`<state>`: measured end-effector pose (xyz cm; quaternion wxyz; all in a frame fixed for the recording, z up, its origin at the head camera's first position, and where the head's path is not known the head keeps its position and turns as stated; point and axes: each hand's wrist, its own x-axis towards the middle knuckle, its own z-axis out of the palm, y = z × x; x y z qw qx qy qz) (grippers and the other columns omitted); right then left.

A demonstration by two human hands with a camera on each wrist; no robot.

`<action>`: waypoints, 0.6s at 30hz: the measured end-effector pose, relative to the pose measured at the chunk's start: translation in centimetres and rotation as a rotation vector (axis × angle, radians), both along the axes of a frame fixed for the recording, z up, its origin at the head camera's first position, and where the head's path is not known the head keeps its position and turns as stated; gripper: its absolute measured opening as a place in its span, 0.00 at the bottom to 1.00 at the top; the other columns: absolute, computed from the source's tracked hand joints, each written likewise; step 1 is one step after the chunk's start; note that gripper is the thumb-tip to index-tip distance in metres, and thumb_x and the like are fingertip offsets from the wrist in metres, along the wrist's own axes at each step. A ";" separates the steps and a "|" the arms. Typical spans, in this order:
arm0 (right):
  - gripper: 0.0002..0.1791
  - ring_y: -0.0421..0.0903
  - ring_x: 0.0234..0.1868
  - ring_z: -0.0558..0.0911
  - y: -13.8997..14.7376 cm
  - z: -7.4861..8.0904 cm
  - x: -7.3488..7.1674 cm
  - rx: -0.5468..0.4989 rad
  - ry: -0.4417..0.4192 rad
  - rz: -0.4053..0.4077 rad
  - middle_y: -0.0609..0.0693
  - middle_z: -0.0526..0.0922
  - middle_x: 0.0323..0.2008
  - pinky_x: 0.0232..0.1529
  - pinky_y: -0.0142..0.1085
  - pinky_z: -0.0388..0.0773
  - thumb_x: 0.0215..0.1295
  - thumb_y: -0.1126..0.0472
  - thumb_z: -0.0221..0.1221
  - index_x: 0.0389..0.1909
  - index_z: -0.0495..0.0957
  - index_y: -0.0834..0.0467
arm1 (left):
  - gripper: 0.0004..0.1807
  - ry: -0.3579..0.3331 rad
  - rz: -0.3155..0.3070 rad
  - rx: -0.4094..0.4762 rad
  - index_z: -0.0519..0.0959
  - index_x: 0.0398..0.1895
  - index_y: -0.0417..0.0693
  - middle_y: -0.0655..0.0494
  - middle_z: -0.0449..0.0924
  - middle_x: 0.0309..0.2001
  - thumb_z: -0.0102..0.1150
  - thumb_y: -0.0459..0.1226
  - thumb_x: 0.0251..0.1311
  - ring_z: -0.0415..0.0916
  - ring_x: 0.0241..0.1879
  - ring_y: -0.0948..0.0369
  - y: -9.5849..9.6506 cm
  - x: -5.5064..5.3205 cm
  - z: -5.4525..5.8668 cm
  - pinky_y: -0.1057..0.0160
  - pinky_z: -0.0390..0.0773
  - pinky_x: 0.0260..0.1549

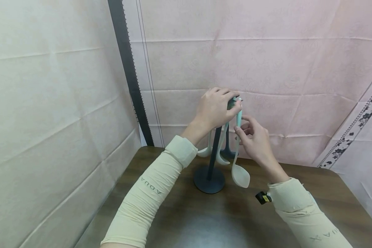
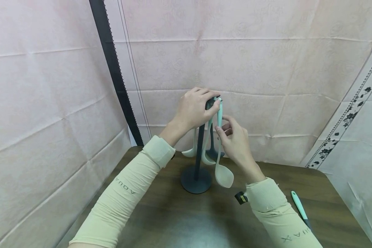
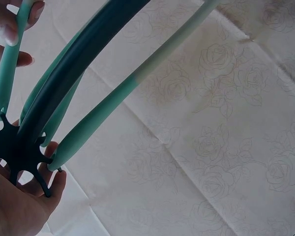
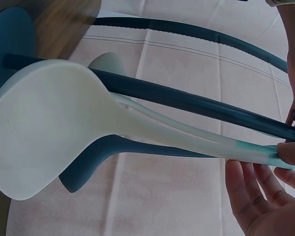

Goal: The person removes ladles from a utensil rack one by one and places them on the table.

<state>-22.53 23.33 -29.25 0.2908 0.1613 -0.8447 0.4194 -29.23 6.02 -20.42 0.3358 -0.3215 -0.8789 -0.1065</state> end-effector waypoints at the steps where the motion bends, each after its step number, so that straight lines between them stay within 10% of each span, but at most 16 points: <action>1: 0.23 0.52 0.28 0.87 0.0 0.0 0.0 0.000 0.000 0.001 0.58 0.87 0.37 0.25 0.33 0.81 0.78 0.56 0.60 0.70 0.74 0.57 | 0.27 0.002 -0.001 0.001 0.80 0.70 0.67 0.68 0.81 0.66 0.42 0.58 0.76 0.76 0.66 0.59 0.0 0.0 0.0 0.60 0.70 0.68; 18: 0.24 0.53 0.30 0.88 0.2 0.0 0.2 -0.007 -0.003 0.010 0.60 0.87 0.39 0.28 0.32 0.83 0.78 0.57 0.61 0.70 0.74 0.57 | 0.26 0.027 -0.001 0.014 0.82 0.68 0.67 0.68 0.82 0.65 0.42 0.58 0.76 0.77 0.65 0.60 0.0 0.3 -0.1 0.59 0.71 0.67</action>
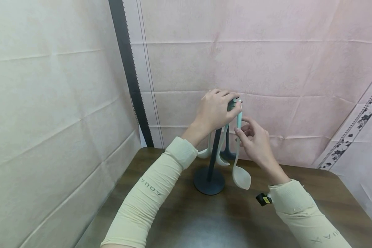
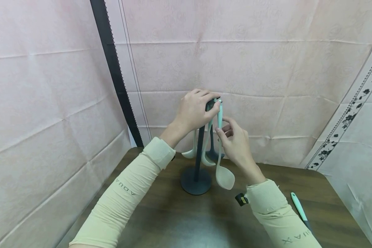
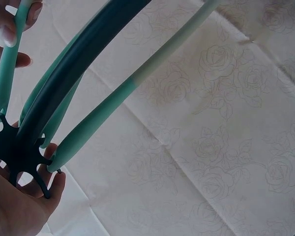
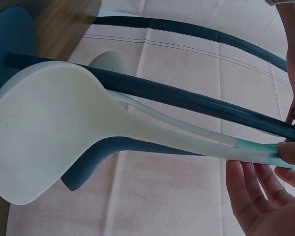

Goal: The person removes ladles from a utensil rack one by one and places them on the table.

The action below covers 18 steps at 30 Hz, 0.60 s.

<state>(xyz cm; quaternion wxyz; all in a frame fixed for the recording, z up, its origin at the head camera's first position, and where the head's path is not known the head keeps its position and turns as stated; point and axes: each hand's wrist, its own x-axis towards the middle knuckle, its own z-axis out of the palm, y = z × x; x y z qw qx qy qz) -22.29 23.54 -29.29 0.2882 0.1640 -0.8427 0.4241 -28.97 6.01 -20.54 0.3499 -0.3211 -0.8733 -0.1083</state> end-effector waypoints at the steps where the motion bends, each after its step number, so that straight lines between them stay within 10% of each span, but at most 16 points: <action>1: 0.24 0.53 0.30 0.88 0.0 0.0 0.0 0.000 0.003 0.000 0.60 0.87 0.39 0.28 0.31 0.83 0.78 0.57 0.61 0.70 0.74 0.57 | 0.26 0.001 0.000 0.002 0.82 0.68 0.67 0.68 0.82 0.64 0.43 0.57 0.76 0.77 0.65 0.60 0.0 0.0 0.0 0.59 0.71 0.67; 18: 0.24 0.54 0.31 0.88 0.1 0.0 0.2 -0.013 -0.002 0.017 0.60 0.87 0.39 0.29 0.35 0.85 0.78 0.57 0.61 0.70 0.73 0.58 | 0.26 -0.003 -0.006 0.017 0.82 0.67 0.67 0.68 0.82 0.64 0.44 0.57 0.76 0.76 0.66 0.59 0.1 0.0 0.0 0.56 0.69 0.70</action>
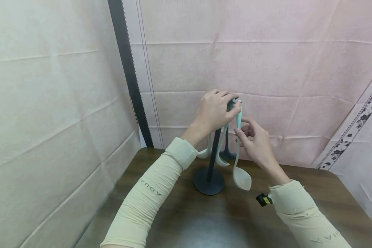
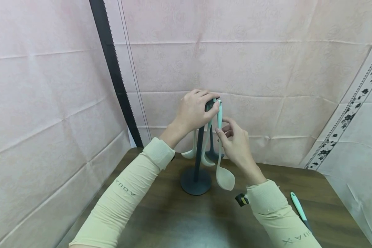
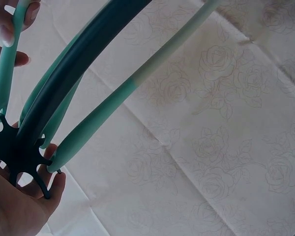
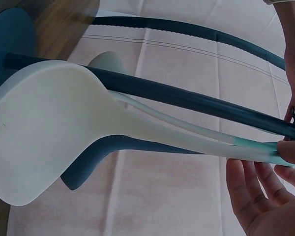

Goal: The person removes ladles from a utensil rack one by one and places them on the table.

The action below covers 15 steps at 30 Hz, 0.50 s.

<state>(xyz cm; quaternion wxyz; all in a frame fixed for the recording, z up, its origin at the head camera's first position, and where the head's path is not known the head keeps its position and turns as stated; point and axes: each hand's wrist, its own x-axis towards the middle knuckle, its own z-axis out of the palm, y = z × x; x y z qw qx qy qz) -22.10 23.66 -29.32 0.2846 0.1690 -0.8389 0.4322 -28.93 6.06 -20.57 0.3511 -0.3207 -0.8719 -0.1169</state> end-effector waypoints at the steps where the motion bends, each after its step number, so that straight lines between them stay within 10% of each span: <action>1: 0.24 0.55 0.31 0.88 0.0 0.0 0.0 -0.001 0.001 0.002 0.61 0.87 0.39 0.29 0.35 0.85 0.78 0.57 0.61 0.70 0.73 0.58 | 0.26 0.003 0.000 0.002 0.82 0.67 0.67 0.68 0.82 0.64 0.44 0.57 0.76 0.76 0.66 0.59 0.0 0.0 0.0 0.55 0.69 0.70; 15: 0.21 0.57 0.29 0.88 0.2 -0.1 0.1 -0.001 0.002 0.035 0.61 0.86 0.37 0.28 0.34 0.83 0.80 0.57 0.59 0.69 0.74 0.55 | 0.26 -0.018 0.002 -0.006 0.82 0.68 0.67 0.68 0.81 0.65 0.42 0.58 0.76 0.75 0.68 0.59 0.0 0.1 0.1 0.46 0.66 0.73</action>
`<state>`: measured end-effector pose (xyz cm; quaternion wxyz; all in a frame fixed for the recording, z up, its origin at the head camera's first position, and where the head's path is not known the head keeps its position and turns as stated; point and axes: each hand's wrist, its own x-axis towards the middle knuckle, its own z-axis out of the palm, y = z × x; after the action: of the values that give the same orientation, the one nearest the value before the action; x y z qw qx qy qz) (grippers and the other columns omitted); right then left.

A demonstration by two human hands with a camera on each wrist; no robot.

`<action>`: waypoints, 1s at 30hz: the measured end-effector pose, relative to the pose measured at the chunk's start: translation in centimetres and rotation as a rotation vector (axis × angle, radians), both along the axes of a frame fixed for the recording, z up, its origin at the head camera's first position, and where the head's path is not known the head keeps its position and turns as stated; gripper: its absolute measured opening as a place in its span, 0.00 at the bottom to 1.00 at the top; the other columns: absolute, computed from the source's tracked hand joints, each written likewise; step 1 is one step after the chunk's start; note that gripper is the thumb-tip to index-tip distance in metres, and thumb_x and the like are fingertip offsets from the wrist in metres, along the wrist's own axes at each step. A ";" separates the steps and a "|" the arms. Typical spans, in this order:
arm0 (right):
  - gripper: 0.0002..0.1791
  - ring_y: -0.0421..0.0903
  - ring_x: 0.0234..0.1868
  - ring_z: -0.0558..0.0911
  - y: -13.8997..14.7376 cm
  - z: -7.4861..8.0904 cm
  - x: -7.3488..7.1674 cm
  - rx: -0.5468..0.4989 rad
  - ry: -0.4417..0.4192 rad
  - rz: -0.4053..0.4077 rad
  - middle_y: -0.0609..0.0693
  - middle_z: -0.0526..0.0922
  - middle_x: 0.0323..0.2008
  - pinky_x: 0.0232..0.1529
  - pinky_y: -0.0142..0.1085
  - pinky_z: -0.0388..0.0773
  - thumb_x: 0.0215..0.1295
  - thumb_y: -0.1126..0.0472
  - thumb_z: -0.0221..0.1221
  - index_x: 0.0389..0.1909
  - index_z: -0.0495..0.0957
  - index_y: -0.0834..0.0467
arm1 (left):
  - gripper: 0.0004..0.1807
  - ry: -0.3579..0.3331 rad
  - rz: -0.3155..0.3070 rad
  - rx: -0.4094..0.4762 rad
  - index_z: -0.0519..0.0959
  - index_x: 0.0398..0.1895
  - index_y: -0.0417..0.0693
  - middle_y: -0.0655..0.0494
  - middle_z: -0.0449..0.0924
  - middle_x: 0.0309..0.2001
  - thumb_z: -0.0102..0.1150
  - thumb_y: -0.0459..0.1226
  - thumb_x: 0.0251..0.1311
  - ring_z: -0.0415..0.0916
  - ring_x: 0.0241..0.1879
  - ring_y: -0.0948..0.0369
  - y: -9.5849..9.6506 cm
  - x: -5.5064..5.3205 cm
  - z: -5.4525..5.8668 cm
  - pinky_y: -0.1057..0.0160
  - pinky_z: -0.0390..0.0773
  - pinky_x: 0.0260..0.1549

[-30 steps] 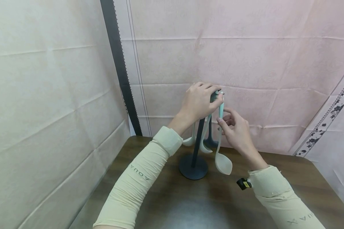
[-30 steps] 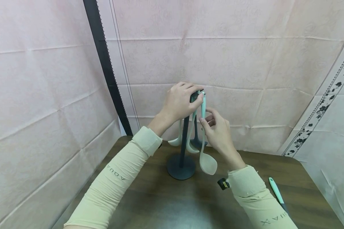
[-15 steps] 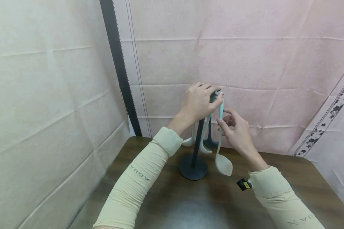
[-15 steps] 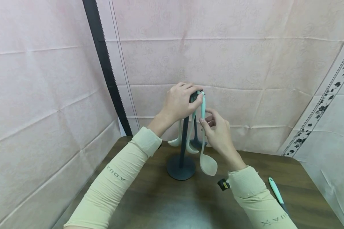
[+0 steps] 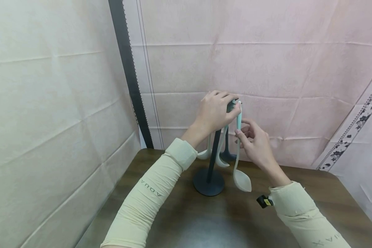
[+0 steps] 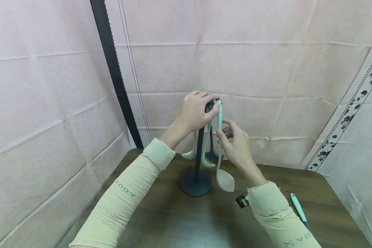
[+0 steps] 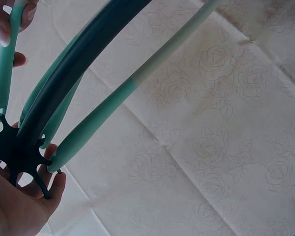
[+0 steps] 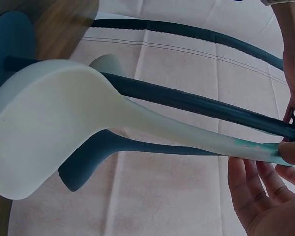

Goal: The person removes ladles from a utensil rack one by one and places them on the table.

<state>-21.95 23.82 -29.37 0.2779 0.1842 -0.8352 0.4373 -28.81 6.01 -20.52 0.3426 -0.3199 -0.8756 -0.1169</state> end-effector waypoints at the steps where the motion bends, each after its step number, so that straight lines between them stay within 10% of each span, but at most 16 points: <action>1: 0.21 0.57 0.29 0.88 0.0 0.0 0.0 0.000 0.001 0.000 0.61 0.86 0.37 0.28 0.34 0.83 0.80 0.57 0.59 0.69 0.74 0.55 | 0.26 0.001 0.000 0.000 0.82 0.68 0.67 0.67 0.81 0.65 0.42 0.58 0.76 0.75 0.68 0.59 0.0 0.0 0.0 0.46 0.66 0.73; 30: 0.22 0.52 0.25 0.87 1.2 0.5 0.6 0.005 0.035 -0.043 0.56 0.87 0.33 0.27 0.31 0.82 0.77 0.59 0.62 0.68 0.74 0.57 | 0.26 0.041 -0.015 0.003 0.83 0.66 0.65 0.67 0.83 0.64 0.43 0.56 0.76 0.77 0.64 0.58 0.1 -0.2 -0.1 0.59 0.72 0.66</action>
<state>-21.39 25.01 -28.92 0.3012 0.1746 -0.8352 0.4257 -29.05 6.07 -20.57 0.3599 -0.3284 -0.8658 -0.1144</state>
